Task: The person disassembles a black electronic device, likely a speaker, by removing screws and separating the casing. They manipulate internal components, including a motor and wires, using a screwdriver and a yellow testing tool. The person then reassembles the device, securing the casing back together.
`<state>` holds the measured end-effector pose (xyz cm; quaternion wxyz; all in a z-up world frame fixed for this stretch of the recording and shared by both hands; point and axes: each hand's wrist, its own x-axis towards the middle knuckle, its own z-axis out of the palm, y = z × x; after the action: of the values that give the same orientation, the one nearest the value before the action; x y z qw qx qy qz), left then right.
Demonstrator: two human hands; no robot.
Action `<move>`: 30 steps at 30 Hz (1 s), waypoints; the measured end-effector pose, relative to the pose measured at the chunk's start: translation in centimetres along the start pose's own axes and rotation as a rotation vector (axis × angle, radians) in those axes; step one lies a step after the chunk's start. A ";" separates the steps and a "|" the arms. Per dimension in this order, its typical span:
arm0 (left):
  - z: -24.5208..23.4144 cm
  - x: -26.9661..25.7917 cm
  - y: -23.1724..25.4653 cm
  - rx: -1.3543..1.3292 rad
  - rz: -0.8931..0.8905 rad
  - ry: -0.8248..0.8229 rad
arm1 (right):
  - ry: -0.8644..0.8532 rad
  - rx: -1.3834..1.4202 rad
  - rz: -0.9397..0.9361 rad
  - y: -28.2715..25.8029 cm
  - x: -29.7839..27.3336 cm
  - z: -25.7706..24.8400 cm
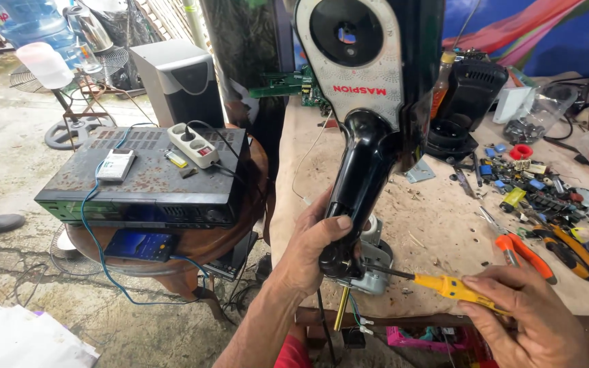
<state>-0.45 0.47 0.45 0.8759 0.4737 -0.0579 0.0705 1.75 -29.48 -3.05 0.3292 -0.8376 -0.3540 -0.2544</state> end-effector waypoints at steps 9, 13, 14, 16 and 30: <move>0.3 0.0 0.2 0.061 0.004 -0.030 | 0.037 -0.063 0.081 -1.6 -0.2 0.4; 0.3 0.0 0.2 0.060 -0.005 -0.023 | -0.022 -0.087 0.101 -1.4 0.0 0.1; 0.2 0.0 0.1 0.046 -0.004 -0.019 | -0.034 -0.100 0.110 -1.3 -0.1 0.0; 0.2 0.1 -0.1 0.039 -0.011 -0.011 | 0.005 -0.088 0.067 -2.0 0.1 0.1; 0.6 0.0 0.0 0.040 0.040 -0.035 | 0.033 0.006 0.058 4.5 -3.4 -1.1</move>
<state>-0.48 0.02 0.78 0.8636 0.4909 -0.0812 0.0807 2.85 -34.10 -6.25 0.3450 -0.8421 -0.3248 -0.2575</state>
